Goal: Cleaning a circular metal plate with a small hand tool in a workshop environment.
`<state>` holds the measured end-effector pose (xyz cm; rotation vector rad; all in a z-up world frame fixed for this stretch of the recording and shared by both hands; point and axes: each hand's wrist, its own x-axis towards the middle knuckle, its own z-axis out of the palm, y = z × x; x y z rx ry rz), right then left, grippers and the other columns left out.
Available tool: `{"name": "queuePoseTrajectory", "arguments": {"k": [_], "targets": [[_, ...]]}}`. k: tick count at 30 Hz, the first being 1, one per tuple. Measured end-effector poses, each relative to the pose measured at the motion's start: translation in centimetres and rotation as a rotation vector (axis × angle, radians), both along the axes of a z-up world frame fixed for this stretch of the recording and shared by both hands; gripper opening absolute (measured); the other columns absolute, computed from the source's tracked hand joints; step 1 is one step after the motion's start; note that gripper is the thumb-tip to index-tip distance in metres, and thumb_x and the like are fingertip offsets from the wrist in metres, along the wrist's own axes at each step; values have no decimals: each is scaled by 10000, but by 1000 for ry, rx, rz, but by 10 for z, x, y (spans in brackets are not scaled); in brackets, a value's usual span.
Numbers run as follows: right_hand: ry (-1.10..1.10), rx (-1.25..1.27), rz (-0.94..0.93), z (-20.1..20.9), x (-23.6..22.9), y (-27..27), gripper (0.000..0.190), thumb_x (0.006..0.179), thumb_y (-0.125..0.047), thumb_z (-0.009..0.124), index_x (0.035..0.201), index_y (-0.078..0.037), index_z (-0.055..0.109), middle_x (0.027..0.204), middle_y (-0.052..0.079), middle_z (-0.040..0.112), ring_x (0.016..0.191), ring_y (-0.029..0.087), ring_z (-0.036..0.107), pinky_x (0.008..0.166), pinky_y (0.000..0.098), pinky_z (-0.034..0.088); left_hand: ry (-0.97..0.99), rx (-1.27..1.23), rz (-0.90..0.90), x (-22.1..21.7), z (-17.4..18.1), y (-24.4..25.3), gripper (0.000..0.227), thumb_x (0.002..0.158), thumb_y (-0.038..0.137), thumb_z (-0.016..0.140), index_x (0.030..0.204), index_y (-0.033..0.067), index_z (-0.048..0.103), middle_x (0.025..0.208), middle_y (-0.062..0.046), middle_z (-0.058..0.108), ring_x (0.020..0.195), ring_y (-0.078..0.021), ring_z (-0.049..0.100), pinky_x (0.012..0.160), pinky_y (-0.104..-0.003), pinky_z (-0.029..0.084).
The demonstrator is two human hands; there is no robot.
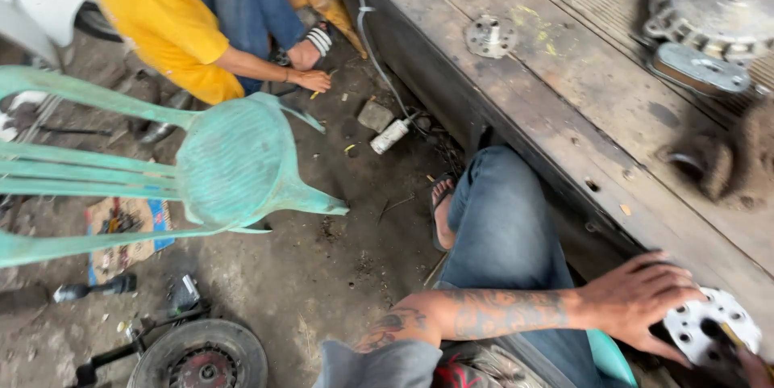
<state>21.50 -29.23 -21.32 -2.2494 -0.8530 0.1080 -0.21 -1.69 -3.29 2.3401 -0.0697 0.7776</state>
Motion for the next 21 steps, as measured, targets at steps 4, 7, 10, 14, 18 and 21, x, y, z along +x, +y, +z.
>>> {"name": "queuePoseTrajectory", "arguments": {"k": [4, 7, 10, 14, 18, 21], "targets": [[-50, 6, -210, 106, -70, 3, 385, 1218, -83, 828, 949, 57, 590, 979, 187, 634, 1020, 247, 627, 974, 362, 472, -44, -148, -191, -2, 12, 11, 862, 711, 691, 641, 1317, 99, 487, 1237, -138, 605, 1219, -354, 622, 1161, -532, 429], [52, -949, -420, 272, -136, 79, 500, 1037, -699, 519, 1015, -236, 706, 874, 146, 807, 870, 379, 776, 694, 435, 580, -9, -86, -192, -3, 16, 15, 883, 755, 681, 597, 1348, 35, 487, 1312, -182, 581, 1310, -392, 556, 1262, -575, 333], [66, -859, -378, 276, -141, 81, 402, 963, -666, 551, 1001, -287, 680, 922, 74, 794, 930, 393, 743, 772, 464, 553, 38, -25, -200, -5, 27, 17, 858, 807, 711, 543, 1334, 35, 503, 1306, -175, 587, 1312, -368, 539, 1266, -578, 278], [-58, -770, -357, 269, -145, 82, 461, 974, -690, 542, 934, -237, 617, 744, 50, 726, 754, 358, 707, 618, 449, 520, -4, 26, -163, -4, 31, 21, 852, 773, 672, 659, 1273, -5, 532, 1249, -158, 602, 1252, -344, 557, 1237, -552, 312], [-22, -760, -395, 271, -133, 77, 440, 973, -688, 544, 966, -272, 685, 845, 41, 777, 791, 367, 756, 656, 463, 562, 8, 47, -153, -4, 37, 22, 855, 802, 709, 590, 1270, -4, 532, 1235, -160, 595, 1244, -337, 557, 1228, -553, 314], [-133, -661, -274, 270, -144, 84, 383, 953, -611, 608, 863, -245, 673, 703, 3, 726, 545, 227, 678, 462, 383, 476, 3, 51, -149, -6, 36, 22, 850, 812, 705, 586, 1274, -7, 542, 1230, -167, 600, 1240, -342, 558, 1218, -555, 324]]}}
